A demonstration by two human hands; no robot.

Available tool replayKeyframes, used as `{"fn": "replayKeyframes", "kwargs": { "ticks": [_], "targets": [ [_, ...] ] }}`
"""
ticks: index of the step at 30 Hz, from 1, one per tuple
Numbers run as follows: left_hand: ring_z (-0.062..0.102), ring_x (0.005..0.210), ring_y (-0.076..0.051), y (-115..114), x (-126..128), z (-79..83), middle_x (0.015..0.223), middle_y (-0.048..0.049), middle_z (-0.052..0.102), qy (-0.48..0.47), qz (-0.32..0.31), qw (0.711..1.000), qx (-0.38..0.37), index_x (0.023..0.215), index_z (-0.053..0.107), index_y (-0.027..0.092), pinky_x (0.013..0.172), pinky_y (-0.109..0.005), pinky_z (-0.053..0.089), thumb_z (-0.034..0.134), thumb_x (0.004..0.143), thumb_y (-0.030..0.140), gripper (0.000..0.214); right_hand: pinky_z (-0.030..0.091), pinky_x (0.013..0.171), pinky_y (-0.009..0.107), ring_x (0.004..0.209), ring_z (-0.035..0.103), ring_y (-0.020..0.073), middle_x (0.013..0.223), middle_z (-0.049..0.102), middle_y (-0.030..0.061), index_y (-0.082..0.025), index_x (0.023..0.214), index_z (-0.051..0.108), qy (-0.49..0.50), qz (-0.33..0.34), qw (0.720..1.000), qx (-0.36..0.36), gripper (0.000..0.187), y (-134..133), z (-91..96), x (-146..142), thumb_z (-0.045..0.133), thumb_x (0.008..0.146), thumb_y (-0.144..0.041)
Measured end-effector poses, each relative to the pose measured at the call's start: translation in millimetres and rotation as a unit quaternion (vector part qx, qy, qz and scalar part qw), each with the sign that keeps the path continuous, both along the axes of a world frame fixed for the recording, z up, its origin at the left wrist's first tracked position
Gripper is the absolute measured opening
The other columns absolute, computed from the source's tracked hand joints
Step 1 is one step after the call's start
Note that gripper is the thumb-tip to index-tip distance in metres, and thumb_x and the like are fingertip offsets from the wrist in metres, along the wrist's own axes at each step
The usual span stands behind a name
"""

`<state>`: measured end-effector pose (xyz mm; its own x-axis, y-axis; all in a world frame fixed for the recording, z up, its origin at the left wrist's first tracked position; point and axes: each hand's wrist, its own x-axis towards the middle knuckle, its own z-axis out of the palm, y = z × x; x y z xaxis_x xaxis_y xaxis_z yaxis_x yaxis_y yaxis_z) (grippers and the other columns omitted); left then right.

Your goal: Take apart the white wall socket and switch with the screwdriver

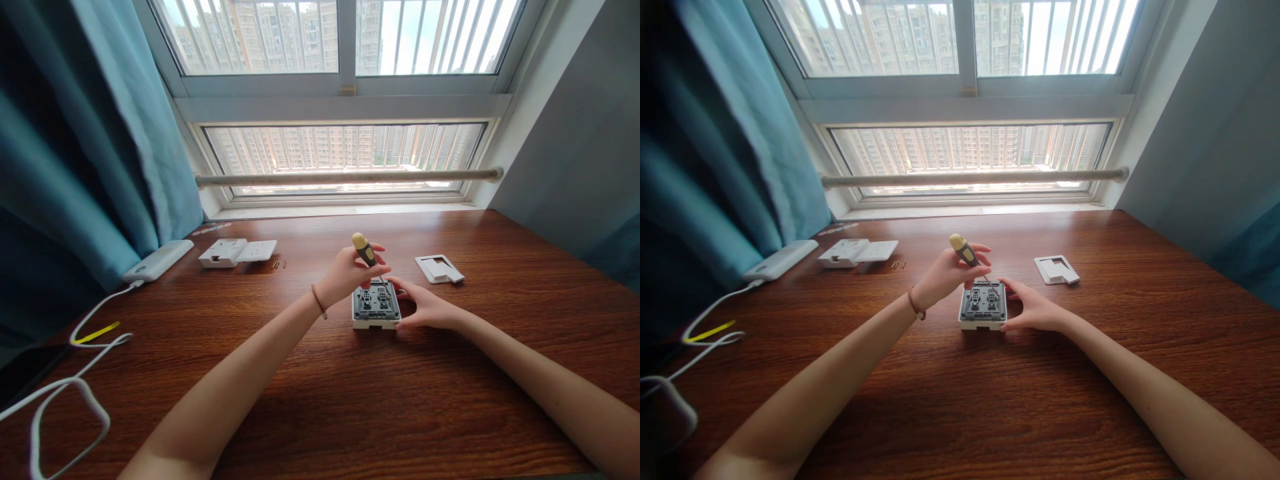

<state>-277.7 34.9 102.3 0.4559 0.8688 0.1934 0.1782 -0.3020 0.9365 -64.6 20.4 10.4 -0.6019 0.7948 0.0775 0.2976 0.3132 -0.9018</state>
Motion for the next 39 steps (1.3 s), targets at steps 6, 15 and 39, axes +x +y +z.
{"fn": "replayKeyframes", "kwargs": {
  "ticks": [6, 15, 39],
  "targets": [
    [0.062, 0.061, -0.010, -2, -6, 9.5, 0.097, -0.0110, 0.063, -0.077, -0.102, 0.986, -0.108, 0.109, 0.051, 0.011, 0.057, -0.024, 0.051, 0.066, 0.069, 0.014, 0.043, 0.035, 0.102, 0.046, 0.120, 0.044, 0.0279, 0.135, 0.040, 0.0112, -0.023, 0.136, 0.028, 0.004, 0.010, 1.000, 0.009, 0.089, -1, 5.1, -3, 0.077, 0.062, -0.029],
    [0.061, 0.059, -0.010, -3, -3, 6.5, 0.080, -0.0047, 0.064, -0.030, -0.050, 0.996, -0.067, 0.087, 0.062, 0.010, 0.058, -0.025, 0.051, 0.068, 0.068, 0.022, 0.023, 0.036, 0.101, 0.046, 0.118, 0.045, 0.0272, 0.136, 0.039, 0.0111, -0.024, 0.137, 0.025, -0.001, 0.000, 1.000, -0.005, 0.092, -1, 1.3, -1, 0.077, 0.062, -0.030],
    [0.065, 0.064, -0.012, -2, 2, -2.6, 0.095, -0.0088, 0.064, -0.102, -0.074, 0.987, -0.100, 0.089, 0.055, 0.010, 0.065, -0.029, 0.055, 0.062, 0.072, 0.014, 0.019, 0.037, 0.100, 0.047, 0.117, 0.046, 0.0284, 0.136, 0.040, 0.0108, -0.024, 0.137, 0.027, 0.000, 0.003, 1.000, 0.002, 0.091, -1, 2.9, -2, 0.077, 0.062, -0.029]
  ]
}}
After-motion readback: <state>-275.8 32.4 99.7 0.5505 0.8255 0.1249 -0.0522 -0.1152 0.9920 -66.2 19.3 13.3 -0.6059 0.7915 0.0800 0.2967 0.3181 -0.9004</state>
